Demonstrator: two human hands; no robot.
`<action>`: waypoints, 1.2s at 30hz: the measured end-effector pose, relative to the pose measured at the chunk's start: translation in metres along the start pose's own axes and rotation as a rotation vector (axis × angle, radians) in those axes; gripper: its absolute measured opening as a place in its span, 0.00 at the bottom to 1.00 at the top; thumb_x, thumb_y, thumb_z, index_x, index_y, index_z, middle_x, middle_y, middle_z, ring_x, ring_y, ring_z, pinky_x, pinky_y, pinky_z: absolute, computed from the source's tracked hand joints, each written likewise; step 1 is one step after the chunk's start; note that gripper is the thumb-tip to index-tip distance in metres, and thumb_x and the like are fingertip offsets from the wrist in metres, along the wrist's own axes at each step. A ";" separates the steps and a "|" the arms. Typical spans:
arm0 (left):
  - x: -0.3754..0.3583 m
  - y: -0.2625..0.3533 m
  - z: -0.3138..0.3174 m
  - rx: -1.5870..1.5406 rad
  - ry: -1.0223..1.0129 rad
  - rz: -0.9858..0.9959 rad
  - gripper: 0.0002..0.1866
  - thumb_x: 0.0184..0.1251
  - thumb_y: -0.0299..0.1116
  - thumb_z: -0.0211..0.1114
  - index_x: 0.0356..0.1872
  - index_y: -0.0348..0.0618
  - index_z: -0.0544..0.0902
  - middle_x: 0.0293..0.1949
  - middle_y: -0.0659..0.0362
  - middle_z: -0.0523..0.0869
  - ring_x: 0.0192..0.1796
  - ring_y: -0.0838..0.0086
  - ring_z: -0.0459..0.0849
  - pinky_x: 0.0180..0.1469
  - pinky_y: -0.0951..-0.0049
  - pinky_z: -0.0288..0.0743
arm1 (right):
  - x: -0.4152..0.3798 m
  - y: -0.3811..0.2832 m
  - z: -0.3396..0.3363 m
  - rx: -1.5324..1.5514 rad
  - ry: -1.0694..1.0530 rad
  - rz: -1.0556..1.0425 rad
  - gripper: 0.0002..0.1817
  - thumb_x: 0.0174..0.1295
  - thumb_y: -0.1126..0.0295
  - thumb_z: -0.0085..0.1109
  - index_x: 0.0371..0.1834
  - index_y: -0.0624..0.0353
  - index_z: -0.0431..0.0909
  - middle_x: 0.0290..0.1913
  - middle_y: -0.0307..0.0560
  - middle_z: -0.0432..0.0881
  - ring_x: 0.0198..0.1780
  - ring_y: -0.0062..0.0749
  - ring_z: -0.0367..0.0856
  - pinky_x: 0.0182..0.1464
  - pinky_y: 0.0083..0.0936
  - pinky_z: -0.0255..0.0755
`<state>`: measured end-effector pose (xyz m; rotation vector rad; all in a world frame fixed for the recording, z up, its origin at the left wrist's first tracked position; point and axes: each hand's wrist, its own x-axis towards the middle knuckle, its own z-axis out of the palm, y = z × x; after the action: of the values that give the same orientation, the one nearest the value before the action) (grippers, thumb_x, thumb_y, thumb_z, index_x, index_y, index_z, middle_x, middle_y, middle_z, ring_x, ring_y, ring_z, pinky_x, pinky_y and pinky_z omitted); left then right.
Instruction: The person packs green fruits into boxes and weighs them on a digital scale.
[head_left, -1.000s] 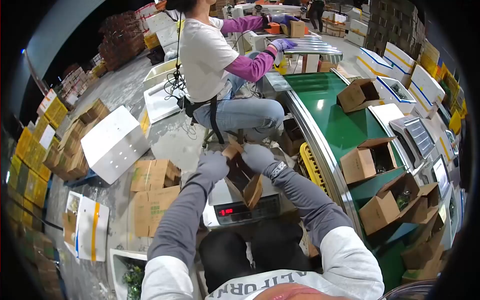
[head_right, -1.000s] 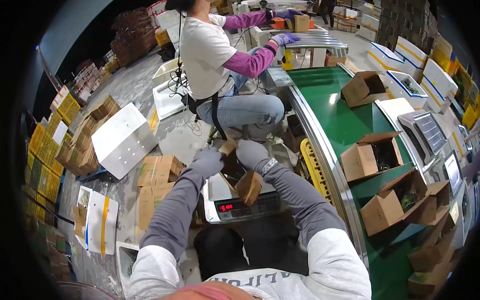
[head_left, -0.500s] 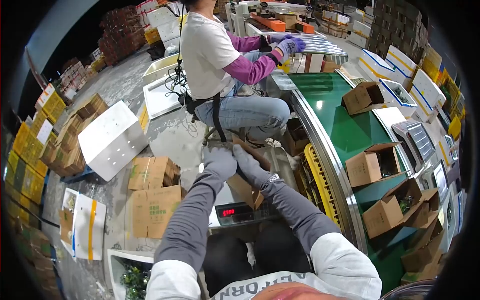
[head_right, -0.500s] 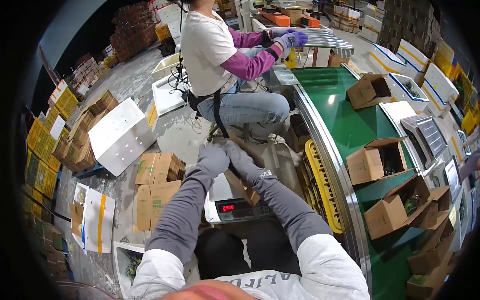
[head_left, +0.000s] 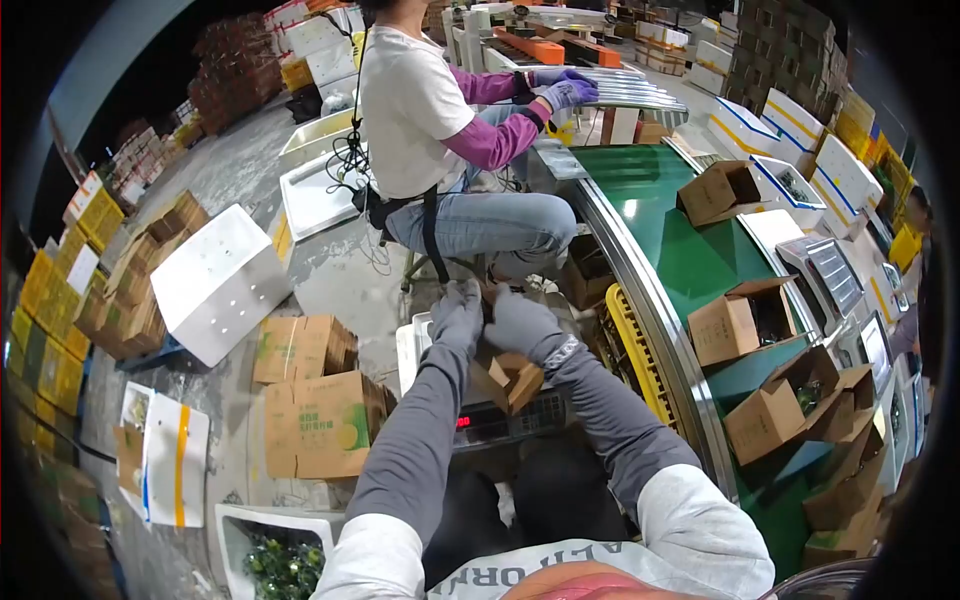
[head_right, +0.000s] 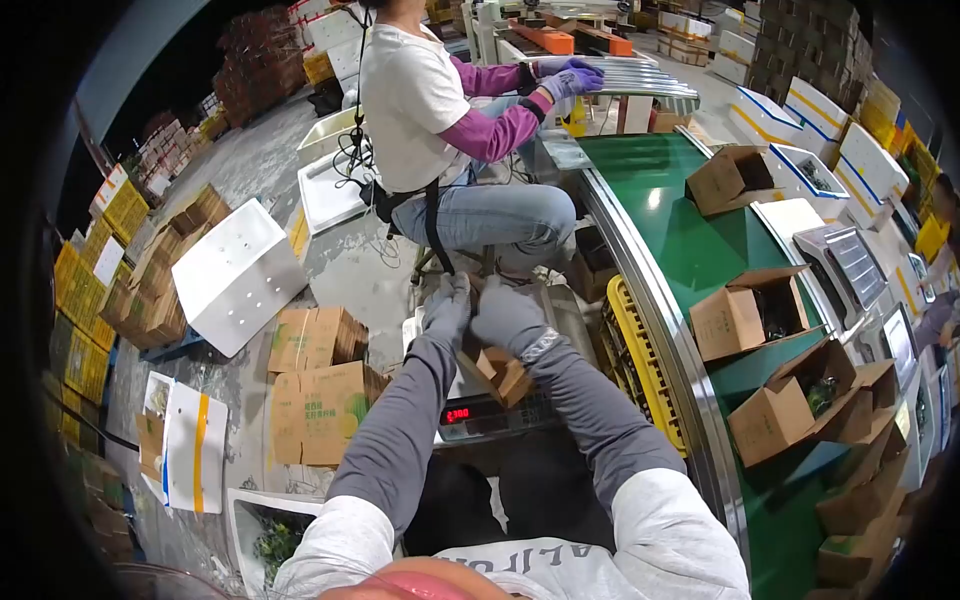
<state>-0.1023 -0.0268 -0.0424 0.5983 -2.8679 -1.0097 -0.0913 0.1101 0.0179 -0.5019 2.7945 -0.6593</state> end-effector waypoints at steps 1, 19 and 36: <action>0.006 -0.003 -0.002 -0.073 0.007 0.024 0.39 0.68 0.62 0.41 0.69 0.42 0.59 0.64 0.46 0.69 0.66 0.52 0.65 0.65 0.53 0.58 | 0.013 -0.002 0.025 -0.112 0.080 -0.051 0.30 0.50 0.56 0.54 0.50 0.71 0.69 0.47 0.66 0.77 0.46 0.58 0.80 0.46 0.44 0.75; -0.338 -0.254 -0.197 0.400 0.696 -0.653 0.34 0.65 0.42 0.59 0.68 0.39 0.60 0.66 0.41 0.64 0.69 0.48 0.58 0.70 0.55 0.52 | 0.000 -0.025 0.049 -0.324 0.141 -0.044 0.51 0.40 0.42 0.65 0.65 0.60 0.57 0.56 0.56 0.66 0.57 0.52 0.69 0.54 0.46 0.66; -0.446 -0.441 -0.172 0.182 0.189 -0.980 0.55 0.47 0.63 0.67 0.71 0.38 0.56 0.72 0.39 0.51 0.72 0.48 0.56 0.70 0.58 0.54 | -0.080 -0.224 0.058 0.488 -0.325 -0.566 0.52 0.44 0.44 0.68 0.65 0.68 0.56 0.57 0.67 0.71 0.58 0.49 0.74 0.58 0.32 0.68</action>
<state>0.4897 -0.2778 -0.1380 2.0827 -2.4458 -0.6455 0.0608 -0.0705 0.0828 -1.1754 2.0775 -1.1984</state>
